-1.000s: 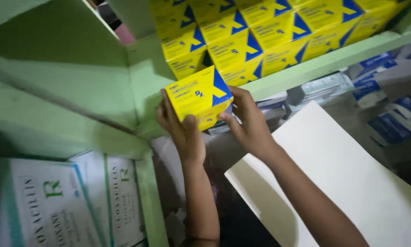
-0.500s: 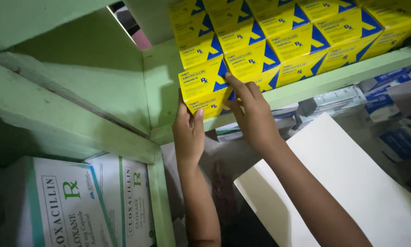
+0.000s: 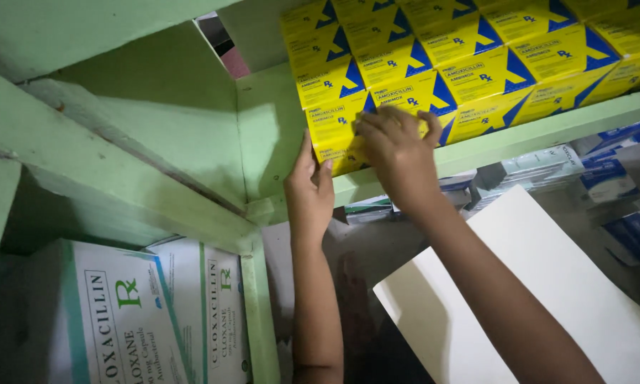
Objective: Organizing and stocking boxes of antibiotic medicine on shelves in a storage area.
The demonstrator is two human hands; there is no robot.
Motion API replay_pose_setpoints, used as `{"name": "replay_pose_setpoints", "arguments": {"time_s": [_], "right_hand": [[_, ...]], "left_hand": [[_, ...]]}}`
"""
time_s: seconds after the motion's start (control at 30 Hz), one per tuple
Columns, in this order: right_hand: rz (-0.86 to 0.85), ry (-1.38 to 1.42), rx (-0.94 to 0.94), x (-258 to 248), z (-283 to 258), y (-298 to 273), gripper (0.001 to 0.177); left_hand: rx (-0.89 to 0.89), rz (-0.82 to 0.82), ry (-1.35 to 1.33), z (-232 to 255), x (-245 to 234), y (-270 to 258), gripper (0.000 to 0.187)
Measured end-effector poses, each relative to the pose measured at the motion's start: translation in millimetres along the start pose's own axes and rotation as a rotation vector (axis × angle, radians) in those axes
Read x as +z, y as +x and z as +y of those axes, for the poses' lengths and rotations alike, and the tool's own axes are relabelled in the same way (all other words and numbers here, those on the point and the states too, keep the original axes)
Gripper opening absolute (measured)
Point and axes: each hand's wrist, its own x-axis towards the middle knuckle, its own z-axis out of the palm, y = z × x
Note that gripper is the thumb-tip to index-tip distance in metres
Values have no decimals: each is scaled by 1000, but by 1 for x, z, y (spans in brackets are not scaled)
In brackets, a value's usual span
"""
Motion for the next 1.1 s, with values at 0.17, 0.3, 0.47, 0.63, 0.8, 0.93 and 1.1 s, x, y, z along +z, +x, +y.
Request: {"name": "replay_pose_setpoints", "arguments": {"time_s": [0.17, 0.3, 0.47, 0.63, 0.8, 0.93, 1.1], "right_hand": [[-30, 32, -4, 7, 1, -5, 35], [-13, 28, -17, 7, 2, -5, 34], [-22, -4, -9, 15, 7, -11, 41], [-14, -11, -49, -1, 21, -37, 54], [-25, -66, 24, -106, 67, -90, 56], [-51, -304, 163, -218, 120, -165, 61], [-167, -768, 494, -399, 198, -305, 71]], "left_hand": [[71, 31, 95, -7, 2, 0, 55], [35, 58, 214, -1, 4, 1, 57], [56, 31, 231, 2, 1, -1, 56], [369, 180, 596, 0, 27, -20, 66], [529, 70, 338, 31, 120, -54, 59], [597, -440, 99, 49, 212, -81, 54], [662, -914, -173, 86, 340, -136, 51]]}}
